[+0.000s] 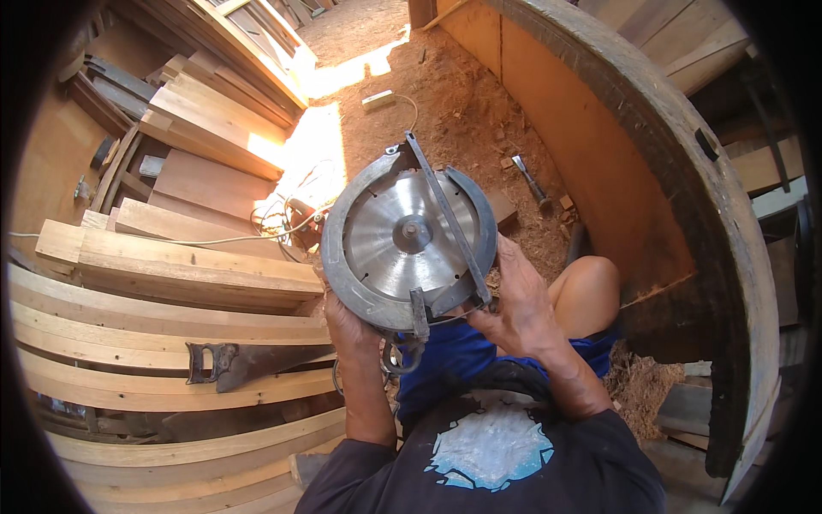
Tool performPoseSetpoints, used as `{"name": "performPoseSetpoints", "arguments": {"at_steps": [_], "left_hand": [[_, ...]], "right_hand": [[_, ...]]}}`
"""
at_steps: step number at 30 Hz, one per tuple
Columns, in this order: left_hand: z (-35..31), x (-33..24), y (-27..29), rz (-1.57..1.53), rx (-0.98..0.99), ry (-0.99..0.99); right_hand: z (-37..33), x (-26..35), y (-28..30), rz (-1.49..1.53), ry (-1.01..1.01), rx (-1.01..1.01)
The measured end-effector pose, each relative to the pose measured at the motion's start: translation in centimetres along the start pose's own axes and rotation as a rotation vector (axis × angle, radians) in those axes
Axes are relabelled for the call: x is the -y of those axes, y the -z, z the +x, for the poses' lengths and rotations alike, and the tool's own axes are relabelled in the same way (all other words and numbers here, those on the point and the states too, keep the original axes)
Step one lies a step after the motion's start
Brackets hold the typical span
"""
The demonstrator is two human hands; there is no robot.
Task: The person repairs a circular saw by using pliers and a screwdriver to manipulate wires and components while sitting on the floor near stacks of lumber.
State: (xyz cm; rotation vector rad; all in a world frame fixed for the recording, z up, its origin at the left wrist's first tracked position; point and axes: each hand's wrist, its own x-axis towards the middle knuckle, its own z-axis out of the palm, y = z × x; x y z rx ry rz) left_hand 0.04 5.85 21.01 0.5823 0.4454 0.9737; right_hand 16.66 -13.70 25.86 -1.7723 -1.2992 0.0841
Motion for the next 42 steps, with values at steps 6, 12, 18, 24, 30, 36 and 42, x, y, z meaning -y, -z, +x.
{"name": "performPoseSetpoints", "arguments": {"at_steps": [6,12,18,24,30,36,42], "left_hand": [[-1.0,-1.1,-0.6,0.235,0.029,-0.061],[-0.4,-0.6,-0.8,0.115,0.018,-0.057],[0.0,-0.1,-1.5,-0.009,0.034,-0.008],[-0.2,-0.1,-3.1,-0.028,0.144,-0.006],[-0.1,0.4,-2.4,-0.103,0.085,0.014],[0.6,-0.3,-0.1,-0.085,0.049,-0.021],[0.1,-0.9,-0.7,-0.045,0.115,0.006]], "right_hand": [[0.3,-0.9,2.4,0.010,-0.020,-0.127],[1.0,-0.3,3.3,0.188,-0.233,0.100],[-0.3,0.5,5.8,0.133,-0.111,-0.224],[1.3,-0.9,2.1,0.449,-0.150,-0.289],[1.5,-0.6,1.0,0.487,-0.083,-0.205],[3.3,-9.0,2.5,1.315,-0.248,-0.316],[2.5,-10.0,-6.1,1.509,-0.593,0.020]]}}
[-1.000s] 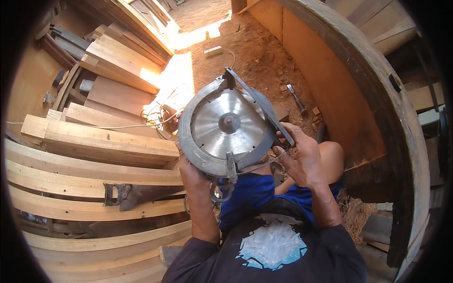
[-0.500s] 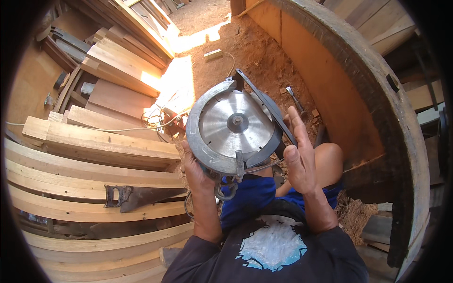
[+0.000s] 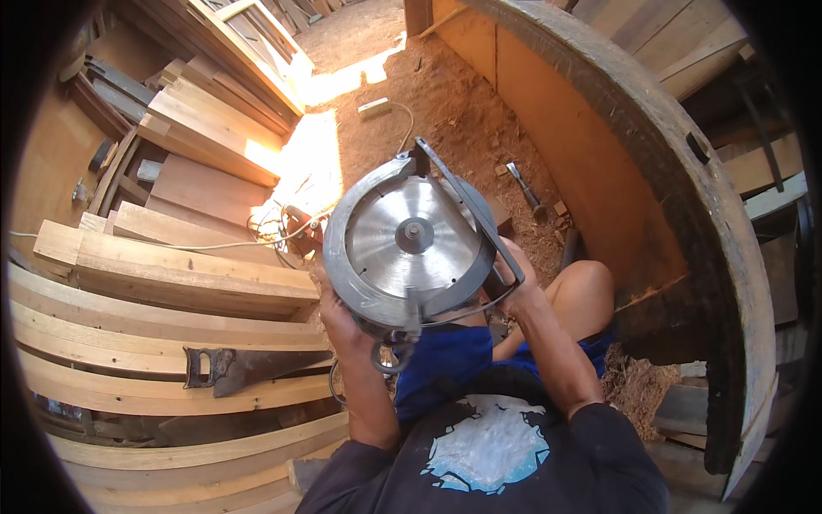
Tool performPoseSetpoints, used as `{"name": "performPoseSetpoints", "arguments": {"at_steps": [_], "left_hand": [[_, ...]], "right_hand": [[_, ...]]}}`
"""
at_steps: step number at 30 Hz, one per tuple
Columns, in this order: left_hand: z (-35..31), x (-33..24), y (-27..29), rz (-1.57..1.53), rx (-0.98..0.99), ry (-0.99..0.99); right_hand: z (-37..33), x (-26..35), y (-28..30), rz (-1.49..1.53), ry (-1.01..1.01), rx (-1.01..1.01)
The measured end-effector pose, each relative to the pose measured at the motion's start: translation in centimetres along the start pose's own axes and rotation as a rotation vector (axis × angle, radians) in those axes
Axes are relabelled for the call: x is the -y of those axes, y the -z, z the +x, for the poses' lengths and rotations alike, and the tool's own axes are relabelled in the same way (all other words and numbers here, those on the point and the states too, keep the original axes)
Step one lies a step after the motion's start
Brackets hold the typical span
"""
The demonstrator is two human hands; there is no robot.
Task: The person repairs a circular saw by using pliers and a screwdriver to manipulate wires and components while sitting on the floor near stacks of lumber.
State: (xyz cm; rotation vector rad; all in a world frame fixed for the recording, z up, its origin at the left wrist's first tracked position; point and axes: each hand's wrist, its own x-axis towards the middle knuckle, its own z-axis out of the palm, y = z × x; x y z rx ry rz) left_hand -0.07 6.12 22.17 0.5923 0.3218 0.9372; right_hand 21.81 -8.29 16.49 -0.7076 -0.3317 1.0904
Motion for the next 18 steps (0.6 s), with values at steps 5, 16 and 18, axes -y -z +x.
{"name": "performPoseSetpoints", "arguments": {"at_steps": [5,16,18], "left_hand": [[-1.0,0.8,-1.5,-0.027,0.002,0.001],[0.0,1.4,-1.9,-0.080,0.027,-0.005],[0.3,1.4,-1.1,-0.085,0.070,-0.013]], "right_hand": [[0.5,2.0,3.4,-0.070,0.184,-0.233],[-9.2,5.2,-1.1,-0.885,0.256,-0.257],[-11.5,5.0,-3.7,-0.993,0.327,-0.224]]}}
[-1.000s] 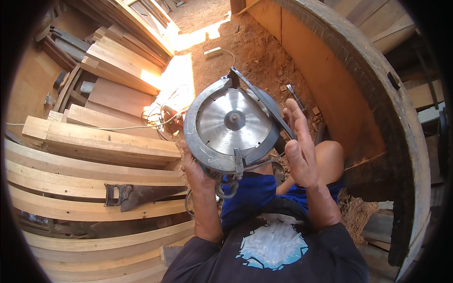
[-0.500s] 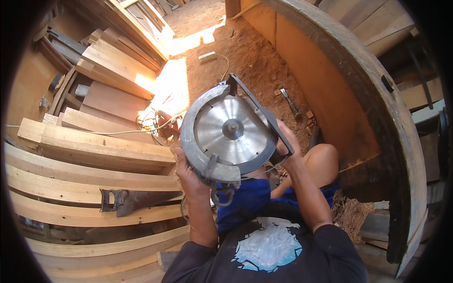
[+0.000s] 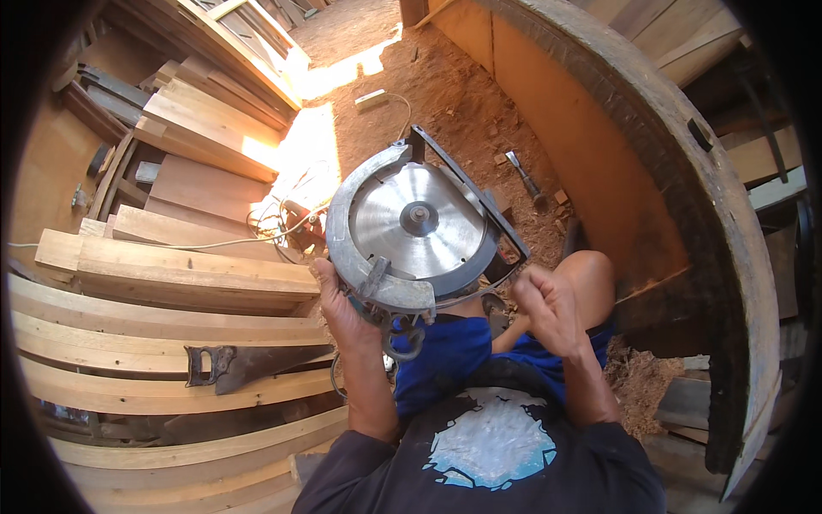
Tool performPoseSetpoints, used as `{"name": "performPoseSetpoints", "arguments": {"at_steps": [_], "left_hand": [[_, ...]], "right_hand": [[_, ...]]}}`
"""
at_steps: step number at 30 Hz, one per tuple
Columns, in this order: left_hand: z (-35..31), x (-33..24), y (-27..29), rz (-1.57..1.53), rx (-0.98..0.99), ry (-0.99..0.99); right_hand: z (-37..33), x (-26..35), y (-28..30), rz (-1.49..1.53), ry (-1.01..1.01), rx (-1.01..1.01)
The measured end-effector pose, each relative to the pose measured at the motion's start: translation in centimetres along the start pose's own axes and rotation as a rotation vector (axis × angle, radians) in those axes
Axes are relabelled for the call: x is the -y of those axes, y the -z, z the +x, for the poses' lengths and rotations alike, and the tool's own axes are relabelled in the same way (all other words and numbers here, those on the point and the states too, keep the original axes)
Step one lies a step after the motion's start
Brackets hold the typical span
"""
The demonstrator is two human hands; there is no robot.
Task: The person repairs a circular saw by using pliers and a screwdriver to manipulate wires and components while sitting on the floor near stacks of lumber.
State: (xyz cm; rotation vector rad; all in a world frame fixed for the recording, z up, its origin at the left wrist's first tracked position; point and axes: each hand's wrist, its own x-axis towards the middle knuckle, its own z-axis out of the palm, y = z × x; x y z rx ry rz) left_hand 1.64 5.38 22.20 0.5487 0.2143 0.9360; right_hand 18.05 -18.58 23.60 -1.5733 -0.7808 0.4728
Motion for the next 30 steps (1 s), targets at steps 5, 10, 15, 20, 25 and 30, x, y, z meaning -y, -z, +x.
{"name": "performPoseSetpoints", "arguments": {"at_steps": [5,10,15,20,25,30], "left_hand": [[0.1,0.9,-0.8,0.043,-0.112,-0.039],[-0.9,1.9,-2.4,-0.007,-0.109,-0.032],[-1.4,4.0,0.3,0.033,-0.105,-0.088],[-2.4,5.9,-3.8,-0.051,0.040,-0.142],[-2.3,7.1,-3.3,0.054,-0.017,-0.187],[-2.1,6.8,-3.0,-0.011,0.124,-0.139]], "right_hand": [[-1.9,2.3,-5.5,0.328,0.020,0.220],[-1.0,4.4,-6.2,0.186,0.023,0.161],[-1.0,5.5,-4.8,-0.060,0.108,-0.002],[-0.8,5.0,-2.7,-0.313,0.217,-0.115],[-1.1,3.7,-1.9,-0.526,0.371,-0.251],[-2.1,5.4,-1.6,-0.034,-0.181,-0.088]]}}
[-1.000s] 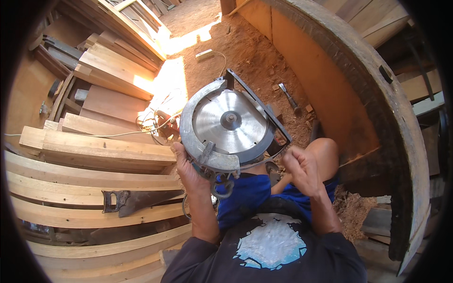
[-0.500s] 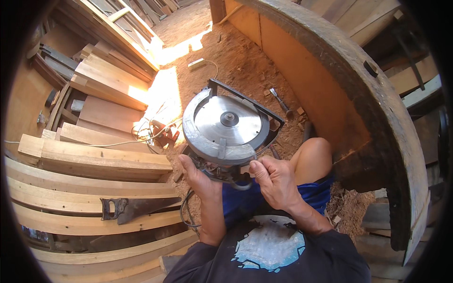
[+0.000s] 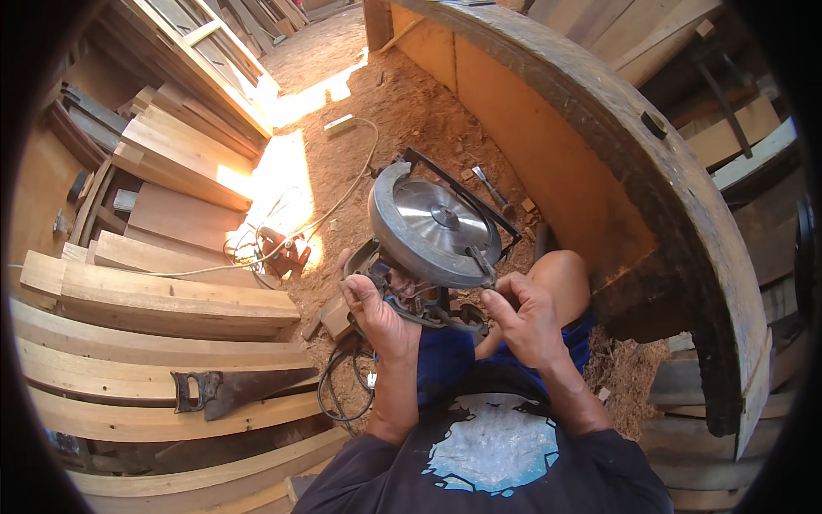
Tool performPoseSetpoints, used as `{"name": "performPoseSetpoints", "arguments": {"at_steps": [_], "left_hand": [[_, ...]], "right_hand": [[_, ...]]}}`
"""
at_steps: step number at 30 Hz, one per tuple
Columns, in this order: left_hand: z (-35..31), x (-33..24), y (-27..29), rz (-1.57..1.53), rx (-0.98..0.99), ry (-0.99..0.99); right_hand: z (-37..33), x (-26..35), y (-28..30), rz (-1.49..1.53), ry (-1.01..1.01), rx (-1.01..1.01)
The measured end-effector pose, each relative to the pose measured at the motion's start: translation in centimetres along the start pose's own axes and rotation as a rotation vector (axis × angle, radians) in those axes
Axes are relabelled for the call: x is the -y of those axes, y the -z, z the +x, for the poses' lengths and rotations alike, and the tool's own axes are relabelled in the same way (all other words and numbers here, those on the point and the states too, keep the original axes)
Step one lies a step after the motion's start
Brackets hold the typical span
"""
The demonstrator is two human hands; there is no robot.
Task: The person repairs a circular saw by using pliers and a screwdriver to manipulate wires and components while sitting on the floor near stacks of lumber.
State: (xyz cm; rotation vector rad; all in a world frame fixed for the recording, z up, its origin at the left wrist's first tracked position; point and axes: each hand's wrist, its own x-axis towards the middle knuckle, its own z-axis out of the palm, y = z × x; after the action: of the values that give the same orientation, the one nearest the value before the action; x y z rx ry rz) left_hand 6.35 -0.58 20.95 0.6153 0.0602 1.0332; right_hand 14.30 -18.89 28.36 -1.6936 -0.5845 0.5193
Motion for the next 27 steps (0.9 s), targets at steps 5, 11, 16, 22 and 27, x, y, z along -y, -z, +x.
{"name": "performPoseSetpoints", "arguments": {"at_steps": [5,11,16,22,27], "left_hand": [[0.1,0.3,-0.3,0.008,-0.007,-0.050],[0.2,0.2,0.5,-0.028,-0.030,-0.045],[0.2,-1.3,0.3,-0.102,-0.093,0.043],[-0.2,-2.4,-0.2,-0.175,-0.040,0.045],[-0.2,-3.6,-1.9,-0.056,-0.293,0.006]], "right_hand": [[1.1,-4.2,-0.1,0.317,-0.018,0.020],[0.2,-2.1,-1.3,-0.247,0.254,-0.161],[2.2,-2.1,1.4,0.211,0.188,-0.115],[14.8,-15.3,5.4,0.850,-0.262,-0.306],[13.5,-12.9,-5.8,1.115,-0.520,0.189]]}}
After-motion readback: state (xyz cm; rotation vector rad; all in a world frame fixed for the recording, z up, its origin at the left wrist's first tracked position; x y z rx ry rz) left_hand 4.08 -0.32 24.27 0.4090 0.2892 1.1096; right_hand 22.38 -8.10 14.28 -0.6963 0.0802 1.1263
